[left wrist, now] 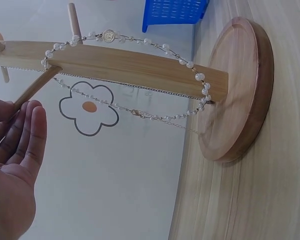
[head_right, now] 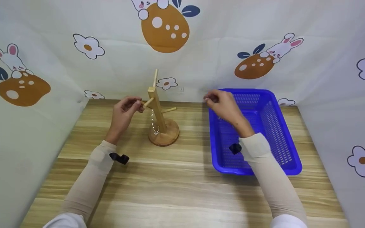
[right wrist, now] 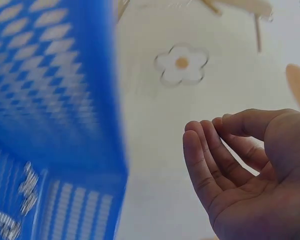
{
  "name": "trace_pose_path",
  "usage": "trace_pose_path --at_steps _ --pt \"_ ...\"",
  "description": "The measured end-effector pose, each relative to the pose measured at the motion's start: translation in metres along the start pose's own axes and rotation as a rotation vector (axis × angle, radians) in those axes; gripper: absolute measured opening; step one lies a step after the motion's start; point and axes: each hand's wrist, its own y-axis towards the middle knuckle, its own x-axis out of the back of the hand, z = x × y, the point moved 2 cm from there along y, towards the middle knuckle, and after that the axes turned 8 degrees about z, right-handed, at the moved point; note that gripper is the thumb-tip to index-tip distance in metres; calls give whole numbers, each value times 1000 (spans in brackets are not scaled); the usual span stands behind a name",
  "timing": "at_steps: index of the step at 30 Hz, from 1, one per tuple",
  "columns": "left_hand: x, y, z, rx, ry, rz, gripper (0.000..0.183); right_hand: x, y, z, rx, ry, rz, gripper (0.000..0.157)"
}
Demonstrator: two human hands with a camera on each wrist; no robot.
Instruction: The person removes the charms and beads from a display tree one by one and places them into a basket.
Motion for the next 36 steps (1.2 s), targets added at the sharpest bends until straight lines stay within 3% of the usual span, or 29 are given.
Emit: trace_pose_path --at_steps 9,12,18,36 --pt "-4 -2 1 -7 -62 -42 17 -37 15 36 38 83 68 17" --pt "-4 -3 1 -8 -81 -55 19 -49 19 43 62 141 107 18" --pt "-3 -3 2 -13 -98 -71 16 -68 20 53 107 157 146 17" --pt "-1 3 1 -26 -37 -91 13 -75 17 55 110 148 145 8"
